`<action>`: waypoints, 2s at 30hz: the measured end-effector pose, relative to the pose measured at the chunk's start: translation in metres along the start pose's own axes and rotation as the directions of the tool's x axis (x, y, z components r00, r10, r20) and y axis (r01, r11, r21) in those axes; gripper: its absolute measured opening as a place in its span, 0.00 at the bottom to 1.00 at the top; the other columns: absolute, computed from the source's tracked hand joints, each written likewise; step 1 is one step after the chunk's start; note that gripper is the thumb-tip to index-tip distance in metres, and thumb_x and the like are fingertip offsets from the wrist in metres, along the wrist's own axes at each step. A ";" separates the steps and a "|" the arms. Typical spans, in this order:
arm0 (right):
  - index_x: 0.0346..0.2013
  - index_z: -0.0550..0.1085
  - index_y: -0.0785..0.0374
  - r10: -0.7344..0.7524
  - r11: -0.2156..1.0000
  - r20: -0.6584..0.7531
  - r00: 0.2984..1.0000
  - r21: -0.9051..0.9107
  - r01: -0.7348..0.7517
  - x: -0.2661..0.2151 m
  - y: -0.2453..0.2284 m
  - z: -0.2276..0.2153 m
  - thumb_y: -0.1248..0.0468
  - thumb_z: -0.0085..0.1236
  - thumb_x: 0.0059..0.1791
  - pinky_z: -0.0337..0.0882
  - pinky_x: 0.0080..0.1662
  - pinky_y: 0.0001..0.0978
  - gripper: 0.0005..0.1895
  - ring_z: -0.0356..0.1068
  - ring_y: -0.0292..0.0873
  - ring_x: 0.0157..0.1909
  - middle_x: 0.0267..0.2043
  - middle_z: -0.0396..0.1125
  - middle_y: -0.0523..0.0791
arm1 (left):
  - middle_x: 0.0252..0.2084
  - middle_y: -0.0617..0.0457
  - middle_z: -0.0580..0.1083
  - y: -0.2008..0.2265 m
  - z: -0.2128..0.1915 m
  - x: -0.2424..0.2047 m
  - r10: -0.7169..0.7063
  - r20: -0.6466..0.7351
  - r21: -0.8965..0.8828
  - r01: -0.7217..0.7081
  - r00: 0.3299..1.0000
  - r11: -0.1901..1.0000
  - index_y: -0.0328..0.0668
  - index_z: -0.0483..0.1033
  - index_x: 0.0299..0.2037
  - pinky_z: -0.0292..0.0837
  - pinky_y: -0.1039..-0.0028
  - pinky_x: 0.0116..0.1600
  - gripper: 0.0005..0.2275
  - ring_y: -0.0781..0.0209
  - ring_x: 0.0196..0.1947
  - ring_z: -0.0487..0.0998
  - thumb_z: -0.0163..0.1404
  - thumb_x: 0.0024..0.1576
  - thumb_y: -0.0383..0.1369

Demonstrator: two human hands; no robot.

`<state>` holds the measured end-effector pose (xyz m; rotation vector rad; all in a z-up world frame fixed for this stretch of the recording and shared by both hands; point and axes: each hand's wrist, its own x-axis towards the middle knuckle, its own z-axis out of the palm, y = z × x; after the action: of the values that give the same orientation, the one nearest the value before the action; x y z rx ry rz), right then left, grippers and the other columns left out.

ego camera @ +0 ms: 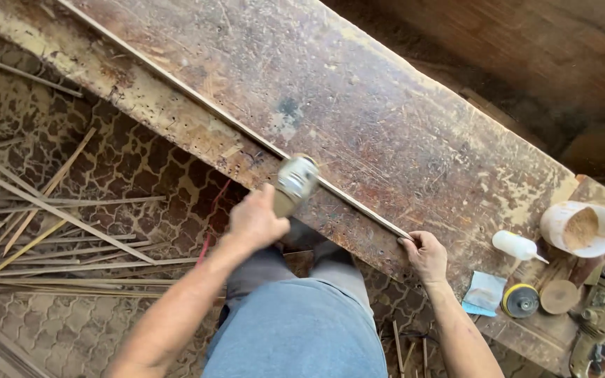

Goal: The recorder is using a handheld angle grinder with a sanding attachment to smooth and shape long, thin strips of wood on a workbench in a workshop.

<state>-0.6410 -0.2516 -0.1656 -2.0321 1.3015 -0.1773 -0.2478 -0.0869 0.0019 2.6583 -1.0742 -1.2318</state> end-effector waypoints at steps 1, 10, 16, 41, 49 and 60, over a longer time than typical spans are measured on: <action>0.37 0.79 0.62 -0.032 0.998 0.004 0.999 -0.048 0.033 -0.001 0.001 -0.001 0.56 0.70 0.45 0.74 0.39 0.37 0.14 0.75 0.45 0.34 0.34 0.74 0.49 | 0.43 0.41 0.75 -0.014 -0.012 0.004 -0.099 -0.074 -0.040 0.096 0.992 0.995 0.38 0.64 0.52 0.79 0.54 0.41 0.27 0.45 0.40 0.80 0.58 0.44 0.38; 0.40 0.77 0.67 0.448 0.614 0.520 0.727 0.412 -0.673 -0.004 0.062 -0.019 0.63 0.67 0.46 0.72 0.27 0.34 0.12 0.72 0.40 0.26 0.29 0.74 0.48 | 0.40 0.40 0.78 -0.093 -0.031 -0.037 -0.385 -0.244 -0.364 0.284 0.890 0.887 0.39 0.66 0.51 0.76 0.54 0.41 0.27 0.45 0.37 0.81 0.60 0.42 0.40; 0.44 0.71 0.69 0.589 0.613 0.243 0.771 0.488 -0.622 0.001 -0.016 -0.019 0.64 0.64 0.50 0.76 0.29 0.28 0.14 0.74 0.38 0.28 0.31 0.74 0.49 | 0.39 0.41 0.79 -0.068 0.004 -0.047 -0.361 -0.203 -0.393 0.262 0.910 0.881 0.39 0.67 0.48 0.78 0.55 0.43 0.25 0.44 0.38 0.82 0.59 0.42 0.41; 0.46 0.73 0.71 0.508 0.629 0.182 0.842 0.590 -0.507 -0.005 0.022 0.012 0.68 0.62 0.50 0.76 0.31 0.28 0.13 0.75 0.37 0.30 0.34 0.74 0.48 | 0.45 0.43 0.70 0.065 0.093 -0.018 0.413 0.111 0.126 -0.425 0.904 0.896 0.42 0.64 0.52 0.74 0.51 0.46 0.29 0.42 0.46 0.76 0.64 0.45 0.43; 0.46 0.72 0.72 0.502 0.597 0.234 0.833 0.603 -0.529 -0.001 0.028 0.009 0.69 0.60 0.51 0.78 0.32 0.30 0.11 0.76 0.39 0.32 0.35 0.74 0.50 | 0.47 0.39 0.72 -0.006 0.021 0.001 -0.105 -0.126 -0.114 0.091 0.986 0.989 0.36 0.62 0.51 0.75 0.50 0.45 0.28 0.41 0.45 0.78 0.59 0.44 0.40; 0.51 0.69 0.71 0.420 0.425 0.354 0.835 0.737 -0.526 -0.007 0.082 0.014 0.68 0.52 0.53 0.79 0.33 0.35 0.13 0.76 0.42 0.33 0.37 0.72 0.52 | 0.49 0.39 0.72 0.093 0.082 -0.025 0.273 0.129 0.050 -0.281 0.953 0.958 0.42 0.65 0.52 0.74 0.48 0.50 0.26 0.38 0.50 0.75 0.60 0.44 0.37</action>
<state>-0.6993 -0.2592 -0.2253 -0.8069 1.3179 -0.3177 -0.3682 -0.1223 -0.0111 2.3933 -1.4728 -1.3315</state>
